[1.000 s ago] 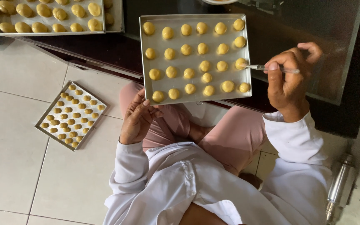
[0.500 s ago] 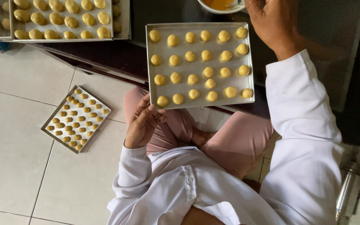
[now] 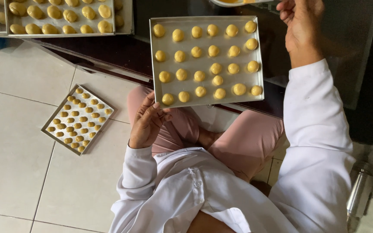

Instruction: Applying egg wash to small cookies on a baking tray using a pastry brush.

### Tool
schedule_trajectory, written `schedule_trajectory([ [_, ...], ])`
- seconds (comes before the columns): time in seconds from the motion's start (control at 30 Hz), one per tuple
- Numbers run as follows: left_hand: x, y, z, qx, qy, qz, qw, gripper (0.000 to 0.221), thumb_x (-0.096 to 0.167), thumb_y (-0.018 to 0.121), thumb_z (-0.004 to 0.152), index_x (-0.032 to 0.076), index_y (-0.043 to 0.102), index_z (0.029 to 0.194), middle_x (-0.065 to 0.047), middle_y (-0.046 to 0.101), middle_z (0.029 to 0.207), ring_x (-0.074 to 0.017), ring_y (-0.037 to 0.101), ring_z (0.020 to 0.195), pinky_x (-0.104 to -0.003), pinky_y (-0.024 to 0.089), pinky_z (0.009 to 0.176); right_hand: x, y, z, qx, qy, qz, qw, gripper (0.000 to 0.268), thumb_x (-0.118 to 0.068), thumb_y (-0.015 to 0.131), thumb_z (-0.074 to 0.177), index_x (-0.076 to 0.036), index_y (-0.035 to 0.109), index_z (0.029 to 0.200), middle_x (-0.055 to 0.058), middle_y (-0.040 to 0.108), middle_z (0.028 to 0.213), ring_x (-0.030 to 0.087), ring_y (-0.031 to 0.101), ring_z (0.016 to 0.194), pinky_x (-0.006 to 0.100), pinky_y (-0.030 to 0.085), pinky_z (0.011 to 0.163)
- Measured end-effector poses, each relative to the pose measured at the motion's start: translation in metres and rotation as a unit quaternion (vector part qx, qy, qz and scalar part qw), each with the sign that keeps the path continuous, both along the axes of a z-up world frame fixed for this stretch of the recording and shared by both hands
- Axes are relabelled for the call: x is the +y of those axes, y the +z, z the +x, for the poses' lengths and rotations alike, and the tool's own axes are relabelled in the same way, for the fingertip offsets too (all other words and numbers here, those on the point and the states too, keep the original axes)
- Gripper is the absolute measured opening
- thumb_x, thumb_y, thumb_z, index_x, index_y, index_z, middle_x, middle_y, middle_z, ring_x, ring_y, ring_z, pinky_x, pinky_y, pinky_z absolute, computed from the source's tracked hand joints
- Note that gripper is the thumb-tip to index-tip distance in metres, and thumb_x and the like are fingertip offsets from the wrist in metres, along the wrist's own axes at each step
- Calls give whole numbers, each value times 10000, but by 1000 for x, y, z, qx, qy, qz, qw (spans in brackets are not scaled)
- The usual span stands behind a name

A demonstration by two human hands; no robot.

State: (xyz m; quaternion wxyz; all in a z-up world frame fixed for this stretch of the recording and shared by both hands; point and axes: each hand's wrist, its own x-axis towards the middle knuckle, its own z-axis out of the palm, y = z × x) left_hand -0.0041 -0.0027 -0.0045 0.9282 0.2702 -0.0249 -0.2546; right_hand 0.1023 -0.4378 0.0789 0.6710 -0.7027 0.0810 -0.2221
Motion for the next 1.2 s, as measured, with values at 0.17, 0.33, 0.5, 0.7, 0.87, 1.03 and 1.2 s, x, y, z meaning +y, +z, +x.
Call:
schedule_trajectory([
  [0.17,1,0,-1,8,-3,0,1000,423,87,542,1028,11,445,1433,-110,673,1136,-170,691,991,-305,577,816,23,27,-74,-1,45,47,998,234,-367,706,1004,-148,631,1037,-25,616,952,104,631,848,221,459,731],
  [0.33,2,1,0,8,3,4,1000,400,89,528,1033,14,451,1418,-108,687,1103,-173,707,974,-301,575,802,70,44,-174,-14,84,-250,964,186,-167,440,1141,18,448,1155,168,592,1002,244,613,911,337,516,864],
  [0.5,2,5,-1,4,4,18,1000,381,114,527,1037,31,466,1404,-97,680,1088,-175,694,992,-309,570,806,97,58,-195,-84,46,-520,849,97,-68,483,1022,-9,546,978,92,678,905,245,511,828,494,298,1100],
  [0.7,0,3,-2,11,18,19,1000,406,127,524,1040,25,445,1426,-92,653,1130,-168,687,969,-309,558,801,106,54,-187,-103,36,-535,837,62,-67,574,1004,-40,623,976,61,662,921,229,519,861,501,255,1120],
  [0.87,0,5,-3,14,18,27,999,432,142,549,1028,22,440,1428,-88,641,1123,-166,679,961,-307,550,789,105,54,-195,-94,39,-574,812,134,-164,596,1032,-62,635,955,15,705,896,226,576,882,521,218,1134],
  [1.03,-1,6,-2,10,15,22,1000,424,142,532,1035,30,442,1434,-81,650,1147,-161,679,974,-304,548,796,96,50,-193,-109,19,-580,807,204,-200,491,1061,-64,593,948,27,687,878,239,566,879,515,222,1135],
  [1.2,-1,6,-2,9,14,20,1000,406,139,532,1037,27,450,1419,-89,654,1133,-166,684,983,-306,547,794,97,55,-182,-122,29,-569,813,197,-181,503,1059,-58,610,949,44,691,890,242,569,879,512,216,1142],
])
